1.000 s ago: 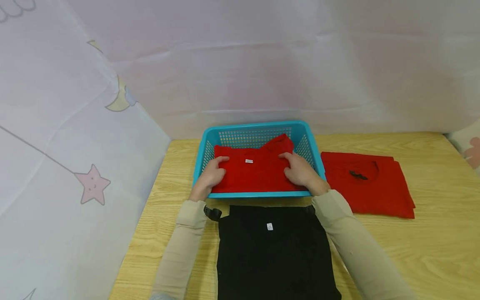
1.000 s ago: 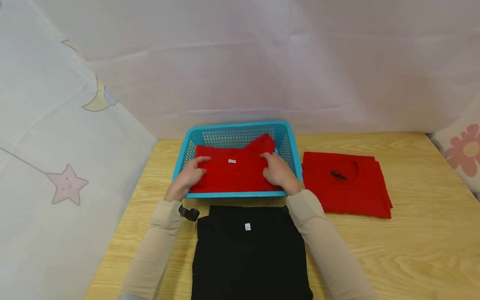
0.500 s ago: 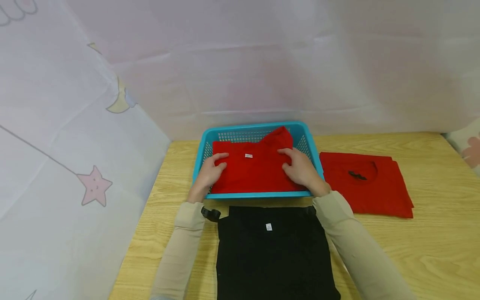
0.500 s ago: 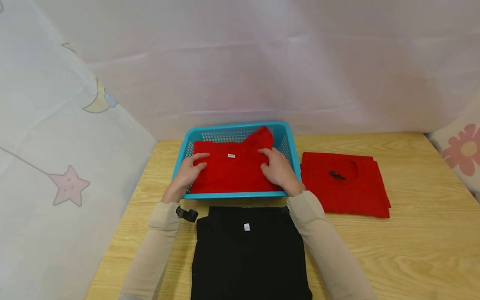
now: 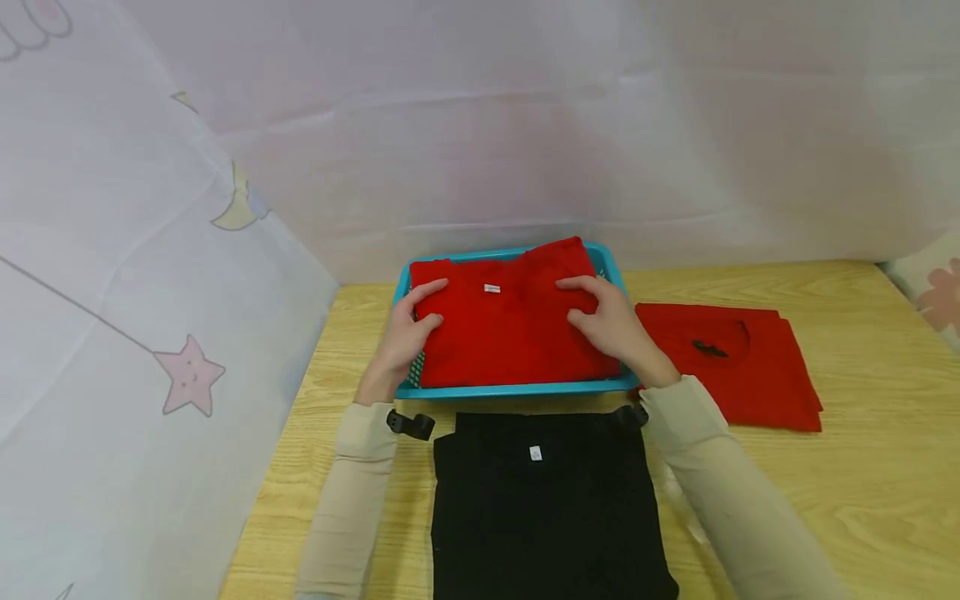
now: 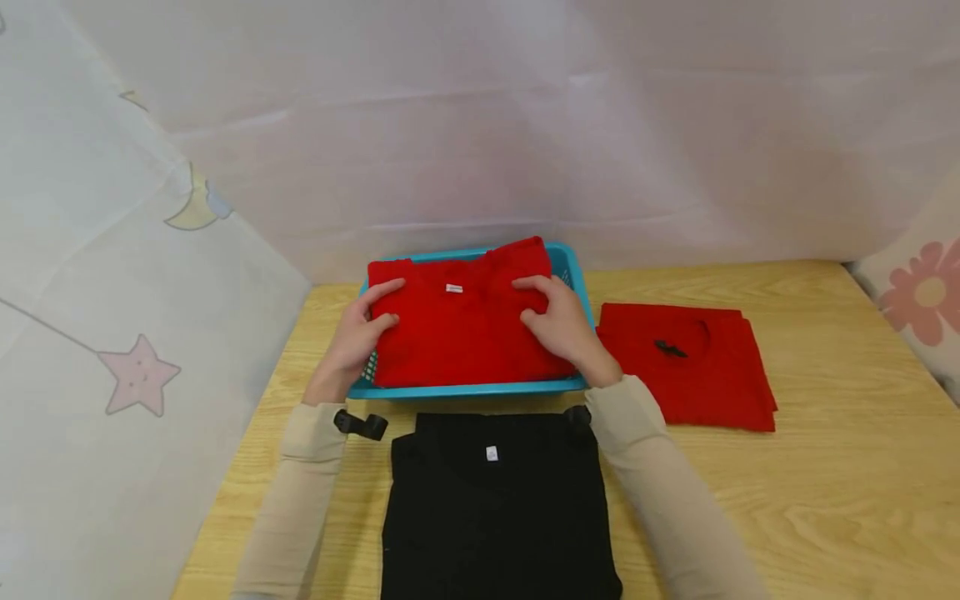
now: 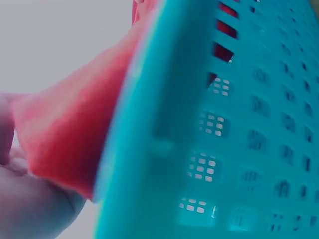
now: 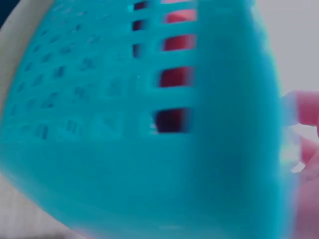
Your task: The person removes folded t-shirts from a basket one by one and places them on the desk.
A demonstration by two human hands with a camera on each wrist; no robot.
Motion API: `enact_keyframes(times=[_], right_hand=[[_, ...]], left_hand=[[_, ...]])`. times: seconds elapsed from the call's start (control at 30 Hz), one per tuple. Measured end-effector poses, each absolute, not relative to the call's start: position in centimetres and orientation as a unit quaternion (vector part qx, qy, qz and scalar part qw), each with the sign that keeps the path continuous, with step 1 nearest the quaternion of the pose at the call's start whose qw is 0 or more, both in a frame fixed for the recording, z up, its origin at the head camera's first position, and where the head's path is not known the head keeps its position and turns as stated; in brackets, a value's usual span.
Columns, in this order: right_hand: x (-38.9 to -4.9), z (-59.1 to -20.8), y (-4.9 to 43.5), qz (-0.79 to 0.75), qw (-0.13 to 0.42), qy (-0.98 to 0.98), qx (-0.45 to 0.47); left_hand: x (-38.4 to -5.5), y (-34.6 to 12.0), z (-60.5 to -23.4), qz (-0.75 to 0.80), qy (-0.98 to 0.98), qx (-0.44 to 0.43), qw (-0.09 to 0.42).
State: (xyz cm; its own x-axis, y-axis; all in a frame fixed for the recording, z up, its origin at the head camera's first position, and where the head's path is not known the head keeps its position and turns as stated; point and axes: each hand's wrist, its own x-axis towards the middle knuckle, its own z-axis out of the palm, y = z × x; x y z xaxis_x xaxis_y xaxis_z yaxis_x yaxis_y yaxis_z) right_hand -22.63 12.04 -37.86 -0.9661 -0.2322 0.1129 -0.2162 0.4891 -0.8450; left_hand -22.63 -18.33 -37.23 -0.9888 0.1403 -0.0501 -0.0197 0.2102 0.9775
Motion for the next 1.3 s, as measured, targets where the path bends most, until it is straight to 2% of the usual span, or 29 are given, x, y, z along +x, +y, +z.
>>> enact_keyframes(times=[0.17, 0.5, 0.8, 1.17, 1.3], right_hand=[[-22.4, -36.1, 12.8, -0.521, 0.049, 0.842, -0.132], [-21.2, -32.9, 14.3, -0.571, 0.099, 0.809, -0.097], [-20.0, -31.9, 15.1, -0.574, 0.089, 0.808, -0.098], [-18.4, -31.7, 15.9, -0.569, 0.046, 0.82, -0.043], [-17.8, -32.0, 16.8, -0.552, 0.05, 0.831, -0.043]], left_hand=[[-22.6, -19.0, -36.4, 0.663, 0.743, 0.073, 0.062], [-22.1, -20.3, -35.4, 0.748, 0.647, 0.106, 0.102], [-21.6, -20.2, -34.9, 0.718, 0.683, 0.111, 0.079], [-20.7, -19.5, -34.8, 0.694, 0.688, 0.177, 0.115], [-20.3, -19.1, -34.9, 0.691, 0.686, 0.181, 0.136]])
